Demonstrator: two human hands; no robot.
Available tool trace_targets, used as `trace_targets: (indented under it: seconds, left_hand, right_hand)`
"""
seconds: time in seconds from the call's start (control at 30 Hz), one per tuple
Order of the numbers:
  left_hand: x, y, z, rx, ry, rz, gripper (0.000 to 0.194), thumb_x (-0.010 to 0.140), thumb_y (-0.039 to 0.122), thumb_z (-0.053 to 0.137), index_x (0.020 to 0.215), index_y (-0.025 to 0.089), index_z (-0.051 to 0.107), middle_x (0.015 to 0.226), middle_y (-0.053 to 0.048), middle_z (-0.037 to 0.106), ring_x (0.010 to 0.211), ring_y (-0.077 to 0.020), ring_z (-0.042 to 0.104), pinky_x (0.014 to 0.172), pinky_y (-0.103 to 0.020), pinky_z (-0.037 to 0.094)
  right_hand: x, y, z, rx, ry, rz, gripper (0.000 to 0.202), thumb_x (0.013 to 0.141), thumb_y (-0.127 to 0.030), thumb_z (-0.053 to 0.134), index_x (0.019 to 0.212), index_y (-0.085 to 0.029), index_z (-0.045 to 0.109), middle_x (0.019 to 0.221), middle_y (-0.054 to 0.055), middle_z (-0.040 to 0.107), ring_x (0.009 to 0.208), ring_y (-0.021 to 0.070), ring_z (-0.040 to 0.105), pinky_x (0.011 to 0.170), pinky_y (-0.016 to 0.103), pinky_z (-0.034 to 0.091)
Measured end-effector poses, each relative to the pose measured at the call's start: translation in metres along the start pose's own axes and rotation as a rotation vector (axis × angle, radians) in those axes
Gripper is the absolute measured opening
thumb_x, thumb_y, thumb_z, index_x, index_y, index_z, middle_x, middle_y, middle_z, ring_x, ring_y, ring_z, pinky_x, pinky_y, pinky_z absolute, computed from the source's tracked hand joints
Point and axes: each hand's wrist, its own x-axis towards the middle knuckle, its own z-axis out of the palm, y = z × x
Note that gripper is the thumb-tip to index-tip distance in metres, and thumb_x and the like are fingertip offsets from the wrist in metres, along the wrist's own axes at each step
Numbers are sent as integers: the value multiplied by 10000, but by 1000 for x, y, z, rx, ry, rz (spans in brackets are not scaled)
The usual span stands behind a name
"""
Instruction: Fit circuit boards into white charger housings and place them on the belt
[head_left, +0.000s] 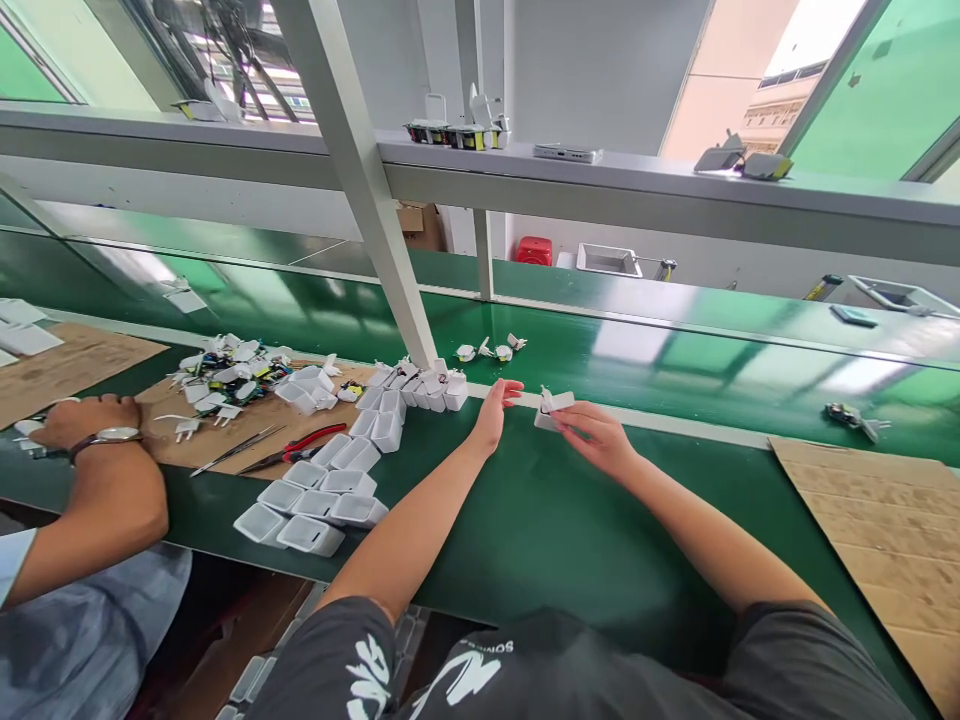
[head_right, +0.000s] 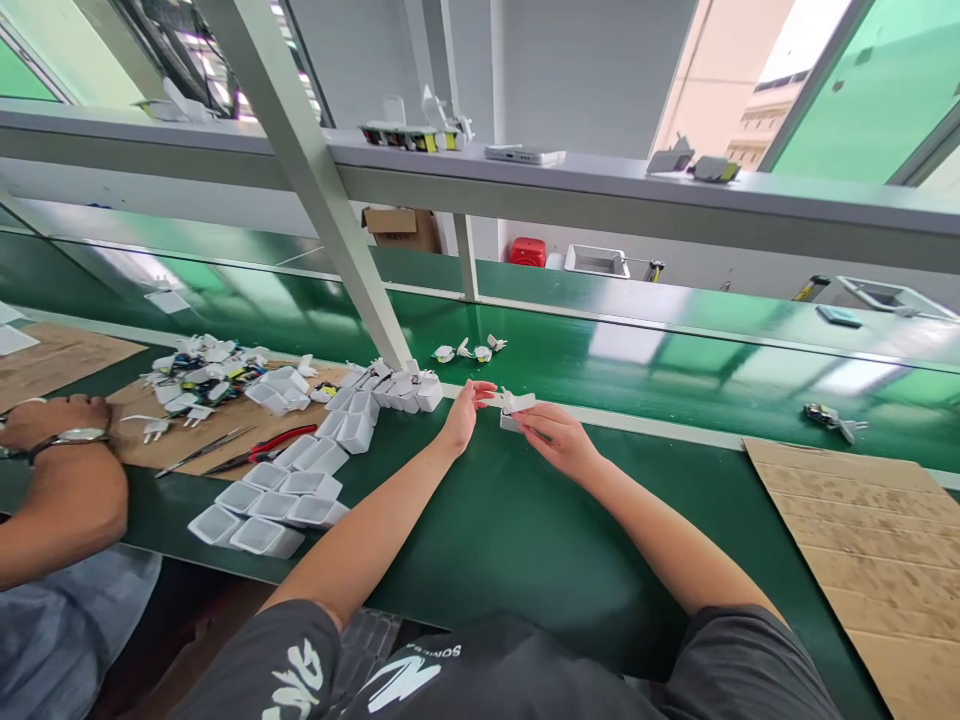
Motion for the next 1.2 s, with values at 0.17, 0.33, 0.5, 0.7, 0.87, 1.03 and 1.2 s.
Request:
trace_targets:
  seconds: [0.17, 0.33, 0.5, 0.7, 0.87, 1.03, 1.2]
  left_hand:
    - [0, 1, 2, 11, 13, -19, 620, 1085, 670, 287, 1139, 222, 711, 1335, -109, 730, 1196, -258, 671, 1029, -417, 502]
    - [1, 1, 2, 12, 23, -20, 614, 1075, 675, 302, 1127, 217, 707, 1345, -112, 728, 1185, -257, 676, 1027, -421, 503]
    - [0, 1, 1, 14, 21, -20, 613, 1074, 680, 312, 1121, 214, 707, 1330, -121, 730, 1167, -258, 680, 1012, -425, 513]
    - [2, -4, -1, 9, 9, -20, 602, 1083, 674, 330, 1162, 226, 725, 1344, -108, 724, 1196, -248, 667, 1039, -407, 499]
    - [5, -11, -3, -5, 19, -23, 597, 1080, 668, 334, 1132, 222, 727, 1332, -115, 727, 1159, -249, 676, 1014, -409, 510]
    - [5, -11, -5, 3, 6, -11, 588, 1073, 680, 360, 1134, 228, 731, 1328, -112, 726, 1162, -248, 675, 1010, -408, 514]
    - [4, -9, -4, 18, -6, -21, 582, 1071, 681, 379, 1121, 226, 738, 1303, -110, 734, 1157, -249, 672, 1022, -408, 503]
  right_hand:
    - [-17, 10, 16, 9, 31, 92, 264, 1080, -313, 641, 1297, -340, 789, 1191, 71, 793, 1082, 250, 773, 993, 434, 668]
    - [-37, 20, 32, 6, -63, 136, 273, 1082, -323, 626, 1300, -337, 790, 1223, 69, 797, 1128, 255, 765, 1032, 453, 657]
    - [-15, 7, 15, 11, -24, 58, 306, 1090, -281, 613, 1340, -357, 771, 1199, 57, 807, 1110, 255, 768, 1024, 457, 651]
    - [-5, 3, 5, -6, 59, 52, 305, 1073, -295, 659, 1353, -357, 760, 1287, 72, 774, 1174, 271, 749, 1064, 455, 633]
    - [-33, 9, 24, -20, -192, 80, 296, 1115, -332, 553, 1335, -317, 750, 1318, 91, 764, 1180, 267, 741, 1058, 475, 640]
    - [-39, 5, 28, 79, -96, 180, 263, 1103, -370, 575, 1247, -308, 786, 1329, 97, 754, 1191, 275, 727, 1084, 496, 625]
    - [-37, 4, 31, 476, 162, 547, 360, 945, -503, 799, 1245, -304, 811, 1289, 80, 753, 1103, 268, 743, 871, 404, 707]
